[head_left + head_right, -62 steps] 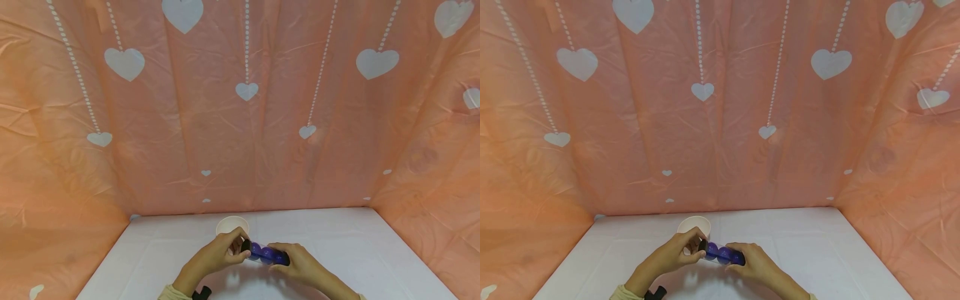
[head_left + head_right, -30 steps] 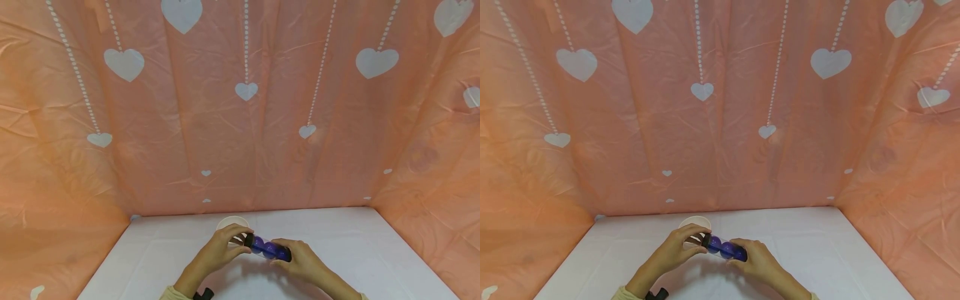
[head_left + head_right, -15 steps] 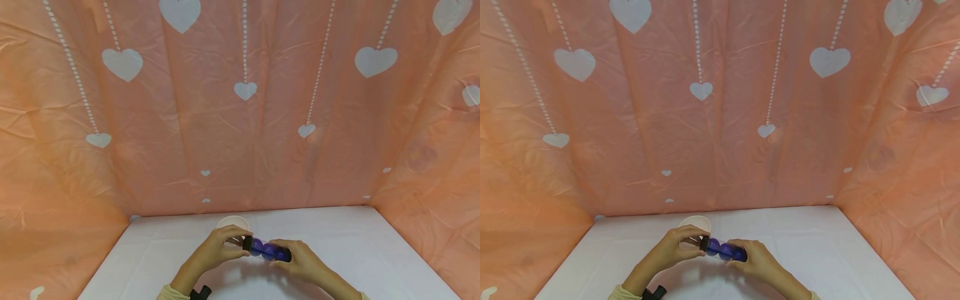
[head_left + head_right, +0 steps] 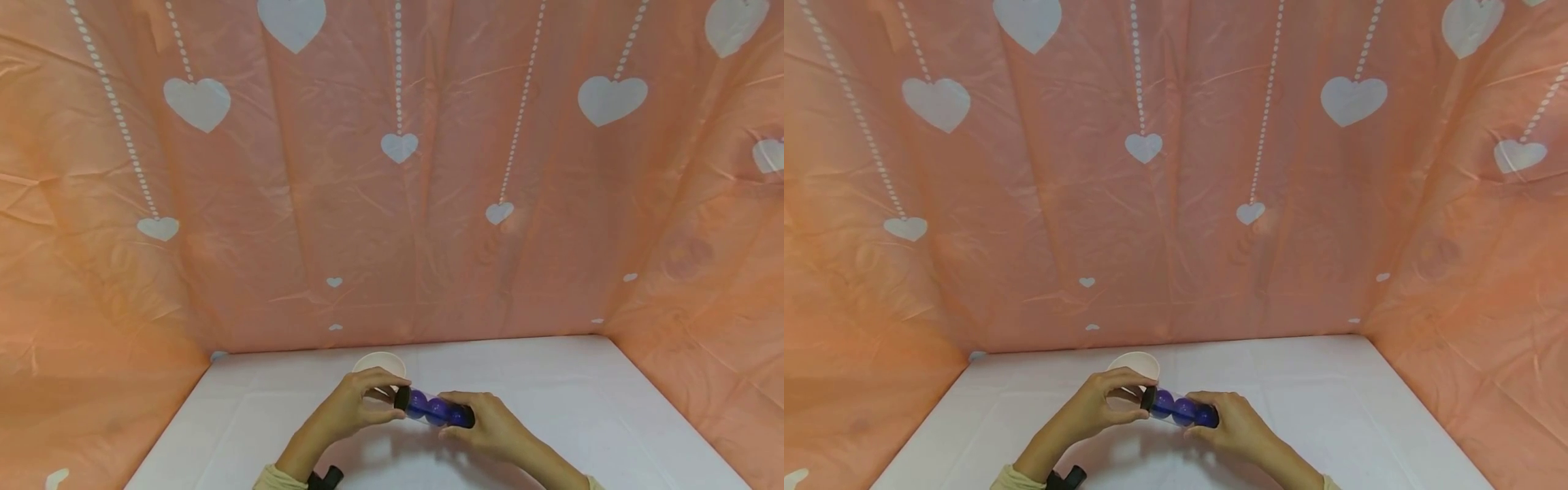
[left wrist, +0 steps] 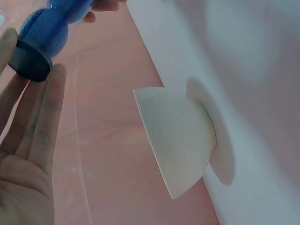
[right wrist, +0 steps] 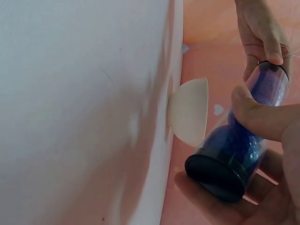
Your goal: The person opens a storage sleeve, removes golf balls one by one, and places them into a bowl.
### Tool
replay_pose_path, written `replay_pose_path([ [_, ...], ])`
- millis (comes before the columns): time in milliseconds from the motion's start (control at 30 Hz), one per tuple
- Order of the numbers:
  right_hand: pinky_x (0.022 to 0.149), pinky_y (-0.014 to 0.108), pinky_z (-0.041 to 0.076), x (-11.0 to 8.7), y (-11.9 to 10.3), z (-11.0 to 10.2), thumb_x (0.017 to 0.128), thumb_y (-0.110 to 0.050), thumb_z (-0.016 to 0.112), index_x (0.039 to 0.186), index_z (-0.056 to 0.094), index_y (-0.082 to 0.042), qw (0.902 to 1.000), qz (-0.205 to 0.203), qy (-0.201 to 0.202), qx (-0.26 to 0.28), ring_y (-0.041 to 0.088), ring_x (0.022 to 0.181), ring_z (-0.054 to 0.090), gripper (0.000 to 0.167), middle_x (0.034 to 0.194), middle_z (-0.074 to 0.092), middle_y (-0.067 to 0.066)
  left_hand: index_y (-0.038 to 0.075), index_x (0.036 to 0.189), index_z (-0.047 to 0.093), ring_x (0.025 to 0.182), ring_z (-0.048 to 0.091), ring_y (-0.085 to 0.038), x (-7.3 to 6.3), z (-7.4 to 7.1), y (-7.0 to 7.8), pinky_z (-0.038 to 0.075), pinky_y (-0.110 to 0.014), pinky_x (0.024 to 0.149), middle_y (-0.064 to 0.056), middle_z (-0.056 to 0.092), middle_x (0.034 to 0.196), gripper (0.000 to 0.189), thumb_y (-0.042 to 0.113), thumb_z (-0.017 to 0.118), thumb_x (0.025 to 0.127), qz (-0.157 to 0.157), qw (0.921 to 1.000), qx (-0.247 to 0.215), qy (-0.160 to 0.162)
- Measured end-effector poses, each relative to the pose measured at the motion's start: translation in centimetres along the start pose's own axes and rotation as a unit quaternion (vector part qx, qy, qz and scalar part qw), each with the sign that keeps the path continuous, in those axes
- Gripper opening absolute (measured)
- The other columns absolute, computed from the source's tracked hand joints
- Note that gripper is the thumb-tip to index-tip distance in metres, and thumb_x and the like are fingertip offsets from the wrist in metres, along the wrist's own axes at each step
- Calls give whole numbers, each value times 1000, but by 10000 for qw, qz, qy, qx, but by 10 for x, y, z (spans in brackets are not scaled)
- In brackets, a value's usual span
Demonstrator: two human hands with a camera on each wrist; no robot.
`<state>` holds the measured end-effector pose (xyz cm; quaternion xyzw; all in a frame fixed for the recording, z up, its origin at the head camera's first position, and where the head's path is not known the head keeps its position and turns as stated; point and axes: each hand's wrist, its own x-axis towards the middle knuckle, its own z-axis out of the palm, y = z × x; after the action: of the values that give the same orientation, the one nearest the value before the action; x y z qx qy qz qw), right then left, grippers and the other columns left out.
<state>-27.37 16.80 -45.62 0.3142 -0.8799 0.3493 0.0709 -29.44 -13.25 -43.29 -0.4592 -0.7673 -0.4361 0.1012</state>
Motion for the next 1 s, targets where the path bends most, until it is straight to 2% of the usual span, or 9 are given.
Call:
replay_pose_path([
  [367,76,27,55,0,-2,-4,89,-39,89,129,77,-17,9997,111,67,-191,2,91,66,47,115,80,1,12,128,76,96,75,-13,2,4,4,64,-27,86,-5,74,115,46,16,92,86,-277,9989,218,293],
  [800,79,28,58,-1,-2,-5,89,-37,89,131,77,-13,9999,73,2,-141,4,96,67,50,120,80,6,5,130,75,100,76,-19,1,-1,4,65,-33,87,-11,76,118,42,11,89,91,-302,9994,-157,-5],
  [1000,77,28,57,-1,-1,-5,88,-38,90,130,77,-14,9997,8,49,-251,4,94,68,50,118,80,5,5,128,74,99,76,-18,1,0,3,65,-33,87,-11,75,117,41,10,89,90,-321,9993,-195,48],
])
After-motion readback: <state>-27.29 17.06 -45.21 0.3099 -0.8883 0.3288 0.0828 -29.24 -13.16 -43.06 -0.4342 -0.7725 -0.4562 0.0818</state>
